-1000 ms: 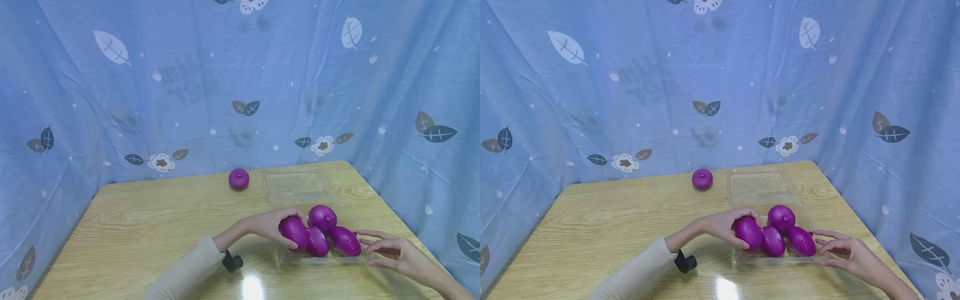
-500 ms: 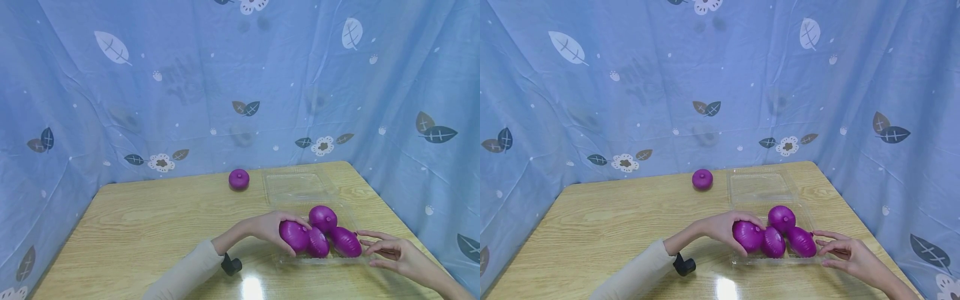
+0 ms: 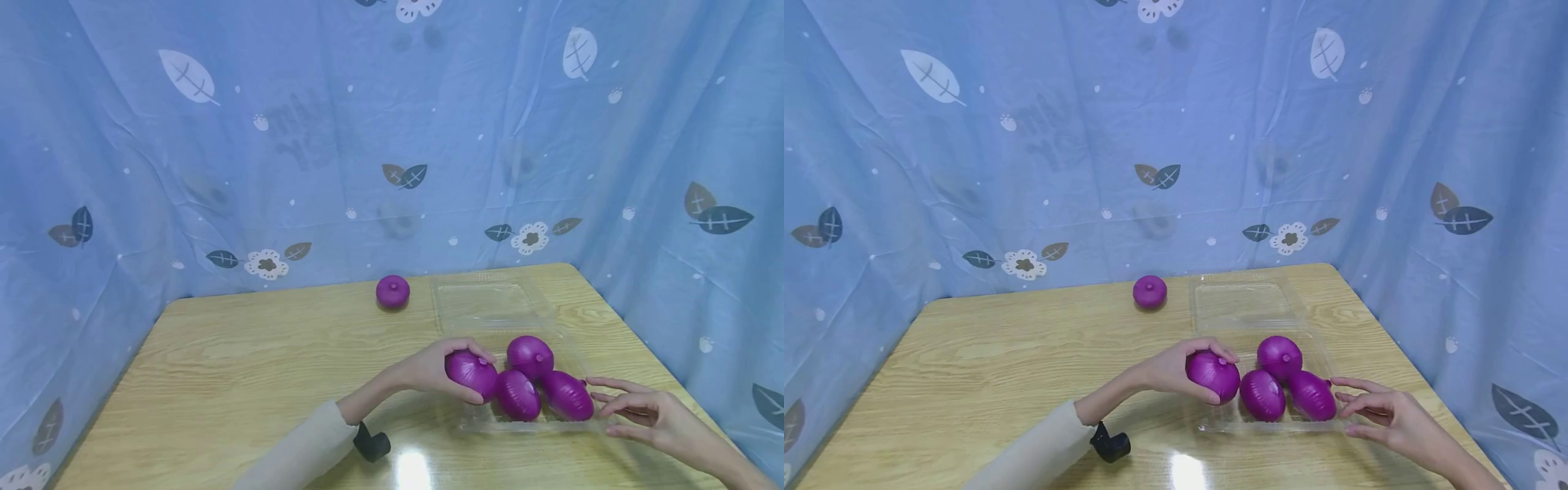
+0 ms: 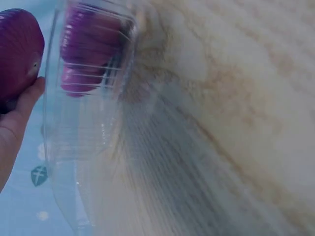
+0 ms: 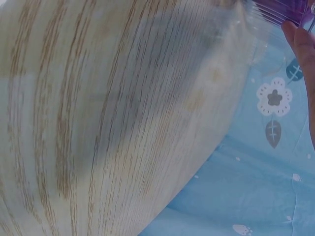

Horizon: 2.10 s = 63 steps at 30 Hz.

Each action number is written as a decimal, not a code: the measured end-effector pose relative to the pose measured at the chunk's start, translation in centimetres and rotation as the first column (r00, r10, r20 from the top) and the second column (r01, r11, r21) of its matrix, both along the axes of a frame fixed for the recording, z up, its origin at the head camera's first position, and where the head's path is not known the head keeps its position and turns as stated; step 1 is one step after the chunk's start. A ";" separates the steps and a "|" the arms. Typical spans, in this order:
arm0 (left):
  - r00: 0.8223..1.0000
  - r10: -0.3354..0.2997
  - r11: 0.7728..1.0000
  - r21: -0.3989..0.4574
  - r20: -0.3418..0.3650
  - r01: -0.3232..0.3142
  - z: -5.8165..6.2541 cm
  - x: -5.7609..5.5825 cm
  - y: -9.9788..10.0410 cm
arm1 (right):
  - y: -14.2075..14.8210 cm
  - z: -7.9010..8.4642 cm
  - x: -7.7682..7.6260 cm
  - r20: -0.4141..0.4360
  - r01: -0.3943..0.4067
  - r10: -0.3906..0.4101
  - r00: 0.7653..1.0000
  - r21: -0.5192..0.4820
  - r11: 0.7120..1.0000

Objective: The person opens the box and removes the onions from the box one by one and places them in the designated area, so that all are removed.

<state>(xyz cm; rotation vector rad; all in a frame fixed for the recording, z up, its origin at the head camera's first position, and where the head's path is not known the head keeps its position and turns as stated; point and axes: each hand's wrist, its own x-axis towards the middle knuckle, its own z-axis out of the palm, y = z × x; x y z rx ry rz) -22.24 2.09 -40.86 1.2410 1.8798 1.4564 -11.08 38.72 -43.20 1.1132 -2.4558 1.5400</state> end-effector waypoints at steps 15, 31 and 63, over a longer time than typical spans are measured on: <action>0.996 0.065 0.994 0.082 0.067 -0.071 -0.8 -0.5 -3.4 | 0.2 0.0 0.0 -0.060 0.022 -0.020 0.998 0.026 0.999; 0.985 0.144 0.985 0.086 0.099 -0.152 -1.6 -2.5 -5.9 | 0.0 0.1 -0.1 -0.081 0.063 -0.058 0.995 0.064 0.996; 0.902 0.430 0.899 -0.114 0.039 -0.424 -3.3 -8.2 -6.9 | -0.1 0.2 0.0 -0.069 0.077 -0.071 0.995 0.085 0.993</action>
